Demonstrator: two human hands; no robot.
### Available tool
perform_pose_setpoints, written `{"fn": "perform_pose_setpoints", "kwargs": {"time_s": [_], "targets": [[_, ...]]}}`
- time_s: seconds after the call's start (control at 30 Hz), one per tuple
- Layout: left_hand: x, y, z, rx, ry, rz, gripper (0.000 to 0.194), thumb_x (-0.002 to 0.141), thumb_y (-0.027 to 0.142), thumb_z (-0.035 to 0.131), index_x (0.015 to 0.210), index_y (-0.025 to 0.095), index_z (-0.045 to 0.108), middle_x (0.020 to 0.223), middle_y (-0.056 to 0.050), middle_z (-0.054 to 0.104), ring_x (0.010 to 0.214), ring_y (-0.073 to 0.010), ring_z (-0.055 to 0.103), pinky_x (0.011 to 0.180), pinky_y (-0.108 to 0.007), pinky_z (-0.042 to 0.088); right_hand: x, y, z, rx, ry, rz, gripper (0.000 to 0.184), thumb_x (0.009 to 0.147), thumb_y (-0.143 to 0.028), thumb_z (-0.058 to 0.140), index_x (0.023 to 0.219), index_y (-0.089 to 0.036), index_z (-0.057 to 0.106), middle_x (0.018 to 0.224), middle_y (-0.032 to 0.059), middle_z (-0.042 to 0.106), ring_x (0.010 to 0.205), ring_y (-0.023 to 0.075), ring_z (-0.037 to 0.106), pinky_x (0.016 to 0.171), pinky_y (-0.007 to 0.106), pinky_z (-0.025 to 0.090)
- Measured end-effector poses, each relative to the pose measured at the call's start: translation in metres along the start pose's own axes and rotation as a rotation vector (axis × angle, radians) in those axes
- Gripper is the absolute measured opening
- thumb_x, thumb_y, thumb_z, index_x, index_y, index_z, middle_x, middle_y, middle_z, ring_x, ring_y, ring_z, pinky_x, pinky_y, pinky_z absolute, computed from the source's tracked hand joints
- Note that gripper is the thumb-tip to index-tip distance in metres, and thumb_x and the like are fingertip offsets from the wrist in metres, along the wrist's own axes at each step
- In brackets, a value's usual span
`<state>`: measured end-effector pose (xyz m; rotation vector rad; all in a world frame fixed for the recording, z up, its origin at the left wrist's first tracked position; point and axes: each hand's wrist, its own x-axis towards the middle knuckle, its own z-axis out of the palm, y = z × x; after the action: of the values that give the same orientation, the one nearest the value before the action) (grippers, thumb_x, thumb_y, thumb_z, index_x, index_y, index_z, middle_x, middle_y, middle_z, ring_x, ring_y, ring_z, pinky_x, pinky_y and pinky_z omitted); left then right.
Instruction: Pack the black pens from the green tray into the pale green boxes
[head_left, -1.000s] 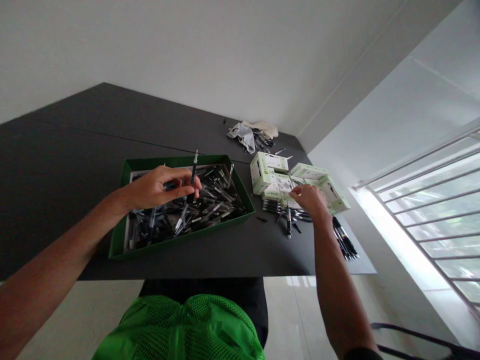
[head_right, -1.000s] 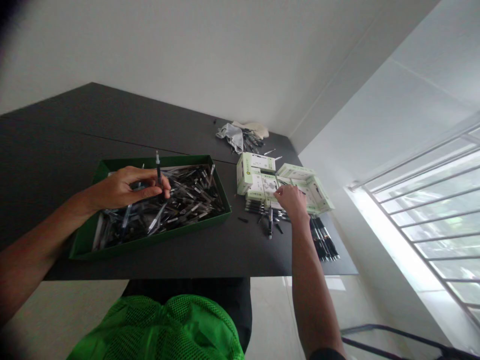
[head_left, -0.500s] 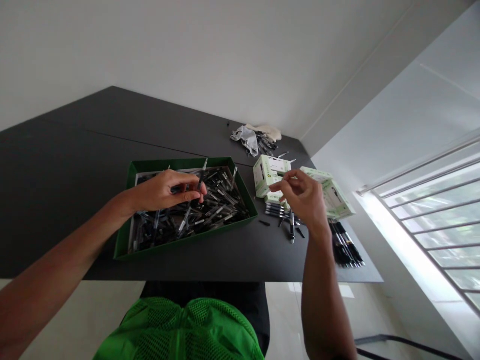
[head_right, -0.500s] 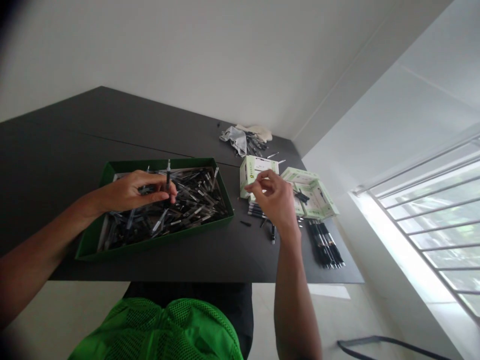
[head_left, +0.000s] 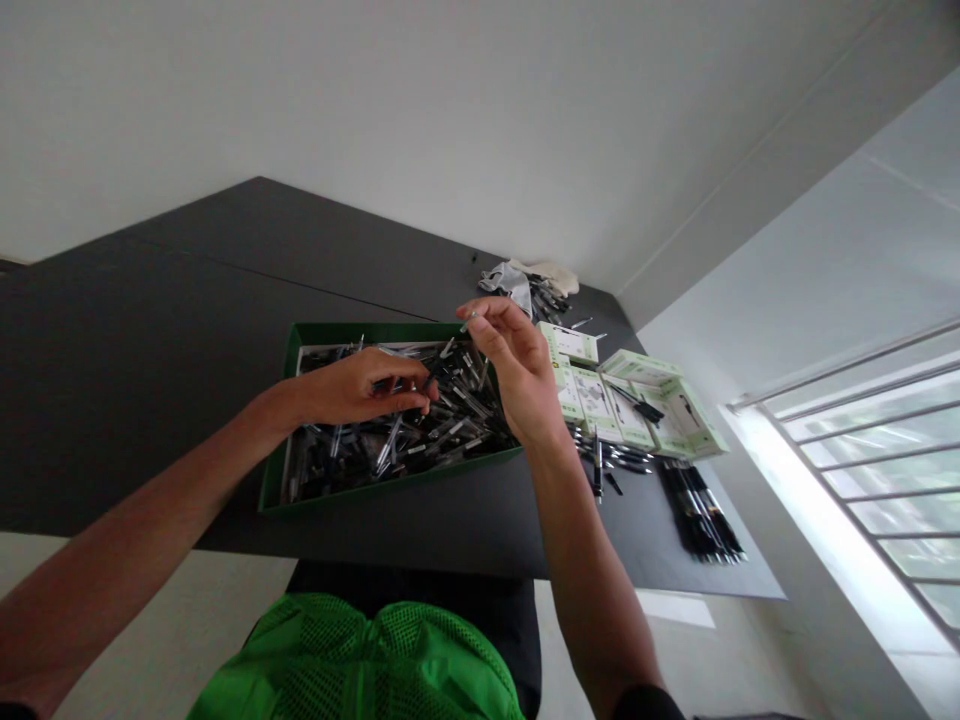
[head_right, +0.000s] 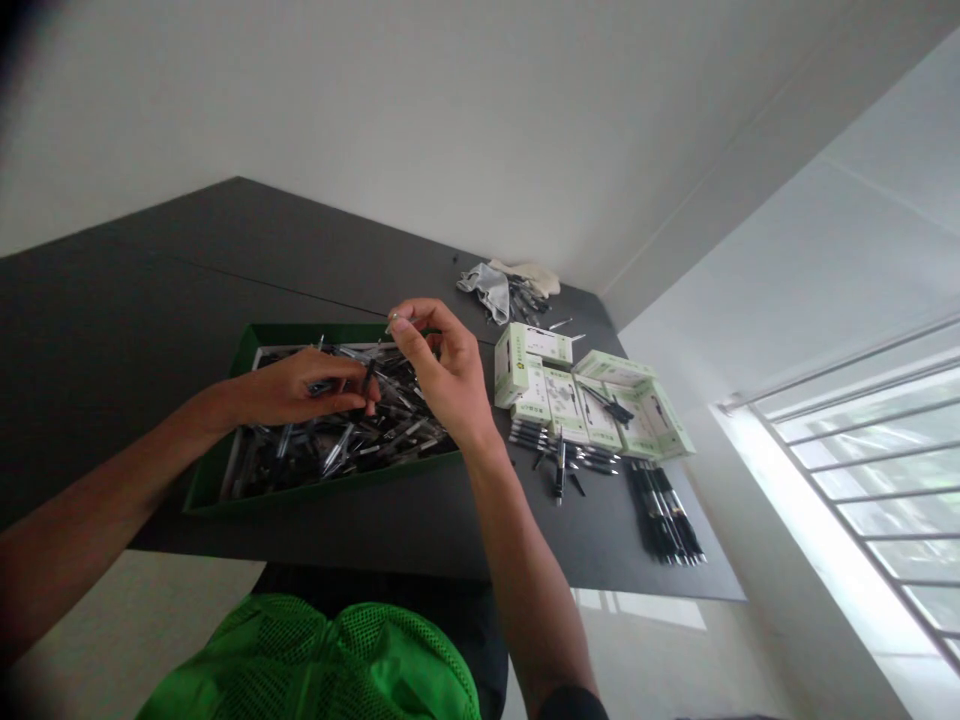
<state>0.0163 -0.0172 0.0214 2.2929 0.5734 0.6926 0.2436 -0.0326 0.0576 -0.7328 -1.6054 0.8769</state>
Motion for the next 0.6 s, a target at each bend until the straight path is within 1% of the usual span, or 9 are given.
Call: {"fn": "perform_pose_setpoints", "kwargs": {"time_s": [0.1,0.2,0.33,0.47,0.6], "targets": [[0.0007,0.0009,0.0005,-0.010,0.000,0.012,0.023,0.106,0.037,0.063,0.106,0.016,0.073,0.091,-0.005,0.083,0.072,-0.0130,0.073,0.061,-0.019,0.049,-0.0011,0.0035,-0.0016,-0.008,-0.026,-0.016,0.021,0.099,-0.046,0.068,0.101,-0.025,0.068,0.104,0.0008,0.068,0.101,0.0167,0.061,0.089,0.031,0.047],[0.0007,0.0005,0.0009,-0.023,-0.002,0.022,0.025,0.106,0.038,0.063,0.107,0.015,0.073,0.091,-0.005,0.083,0.068,-0.0122,0.072,0.058,-0.018,0.048,-0.0025,0.0057,-0.0028,0.021,-0.025,-0.025,0.019,0.100,-0.044,0.069,0.101,-0.026,0.068,0.103,-0.0002,0.068,0.100,0.0160,0.062,0.092,0.032,0.047],[0.0002,-0.0008,0.0010,-0.022,-0.001,0.019,0.027,0.106,0.040,0.063,0.106,0.016,0.073,0.091,-0.005,0.083,0.071,-0.0130,0.074,0.059,-0.018,0.048,-0.0035,0.0065,-0.0023,0.014,-0.034,-0.014,0.020,0.100,-0.046,0.068,0.101,-0.026,0.068,0.105,0.0002,0.068,0.101,0.0164,0.062,0.092,0.032,0.047],[0.0002,-0.0012,0.0009,-0.023,0.000,0.021,0.029,0.106,0.043,0.063,0.106,0.016,0.073,0.091,-0.005,0.083,0.077,-0.0150,0.076,0.062,-0.019,0.050,-0.0043,0.0078,-0.0016,-0.012,-0.062,-0.007,0.021,0.100,-0.046,0.068,0.101,-0.025,0.068,0.104,0.0006,0.068,0.101,0.0167,0.062,0.091,0.032,0.048],[0.0007,-0.0009,0.0004,-0.011,-0.004,0.001,0.031,0.106,0.045,0.062,0.107,0.016,0.074,0.091,-0.005,0.083,0.073,-0.0144,0.074,0.060,-0.020,0.050,-0.0044,0.0073,-0.0022,0.010,-0.034,-0.018,0.020,0.099,-0.046,0.068,0.102,-0.026,0.067,0.105,0.0006,0.068,0.100,0.0163,0.062,0.091,0.031,0.048]]}}
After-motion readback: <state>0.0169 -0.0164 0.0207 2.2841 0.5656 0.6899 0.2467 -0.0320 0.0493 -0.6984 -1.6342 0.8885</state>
